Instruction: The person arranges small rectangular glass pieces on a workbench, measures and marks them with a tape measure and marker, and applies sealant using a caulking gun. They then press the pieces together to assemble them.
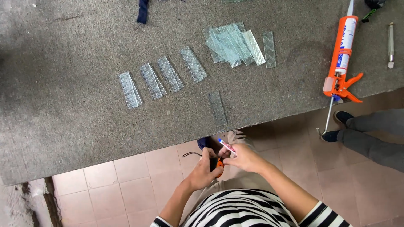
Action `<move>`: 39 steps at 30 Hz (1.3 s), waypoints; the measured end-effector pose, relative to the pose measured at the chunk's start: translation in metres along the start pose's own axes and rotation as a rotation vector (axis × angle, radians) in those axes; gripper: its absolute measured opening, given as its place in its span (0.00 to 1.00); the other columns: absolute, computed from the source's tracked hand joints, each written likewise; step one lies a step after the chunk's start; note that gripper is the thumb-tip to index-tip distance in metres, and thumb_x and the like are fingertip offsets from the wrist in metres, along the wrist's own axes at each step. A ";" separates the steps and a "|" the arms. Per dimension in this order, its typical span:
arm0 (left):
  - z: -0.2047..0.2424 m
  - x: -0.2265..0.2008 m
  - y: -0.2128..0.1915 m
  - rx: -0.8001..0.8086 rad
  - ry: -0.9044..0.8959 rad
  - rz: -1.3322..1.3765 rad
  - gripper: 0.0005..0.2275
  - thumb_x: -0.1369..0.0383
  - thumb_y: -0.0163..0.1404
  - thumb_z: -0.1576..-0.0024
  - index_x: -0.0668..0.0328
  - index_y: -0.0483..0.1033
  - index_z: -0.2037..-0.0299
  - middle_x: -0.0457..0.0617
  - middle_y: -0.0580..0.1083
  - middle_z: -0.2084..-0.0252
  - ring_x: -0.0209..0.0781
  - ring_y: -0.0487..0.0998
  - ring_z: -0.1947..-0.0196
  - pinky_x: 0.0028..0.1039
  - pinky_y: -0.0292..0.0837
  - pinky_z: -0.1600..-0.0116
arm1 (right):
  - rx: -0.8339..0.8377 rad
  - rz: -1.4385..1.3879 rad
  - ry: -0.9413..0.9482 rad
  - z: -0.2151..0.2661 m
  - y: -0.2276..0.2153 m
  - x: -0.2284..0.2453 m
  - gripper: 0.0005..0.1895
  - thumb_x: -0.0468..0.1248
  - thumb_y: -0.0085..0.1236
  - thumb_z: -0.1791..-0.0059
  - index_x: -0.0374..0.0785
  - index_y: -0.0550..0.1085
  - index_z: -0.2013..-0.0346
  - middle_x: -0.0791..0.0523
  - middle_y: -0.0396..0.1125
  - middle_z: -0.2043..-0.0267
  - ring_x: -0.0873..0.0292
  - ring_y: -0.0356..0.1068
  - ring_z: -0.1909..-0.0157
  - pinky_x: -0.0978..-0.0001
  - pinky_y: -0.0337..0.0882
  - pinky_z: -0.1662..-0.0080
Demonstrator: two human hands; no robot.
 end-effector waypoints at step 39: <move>-0.070 0.027 -0.115 -0.944 0.066 -0.907 0.07 0.57 0.66 0.43 0.43 0.83 0.64 0.39 0.74 0.58 0.47 0.78 0.56 0.36 0.70 0.53 | -0.621 -0.352 -0.263 -0.089 -0.149 -0.072 0.14 0.40 0.37 0.32 0.40 0.73 0.49 0.57 0.58 0.76 0.63 0.58 0.80 0.68 0.65 0.74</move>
Point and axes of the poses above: each hand's wrist, its own z-axis away from the middle knuckle, its own y-axis out of the palm, x = y × z, the point moved 8 cm from there along -z, towards the middle knuckle
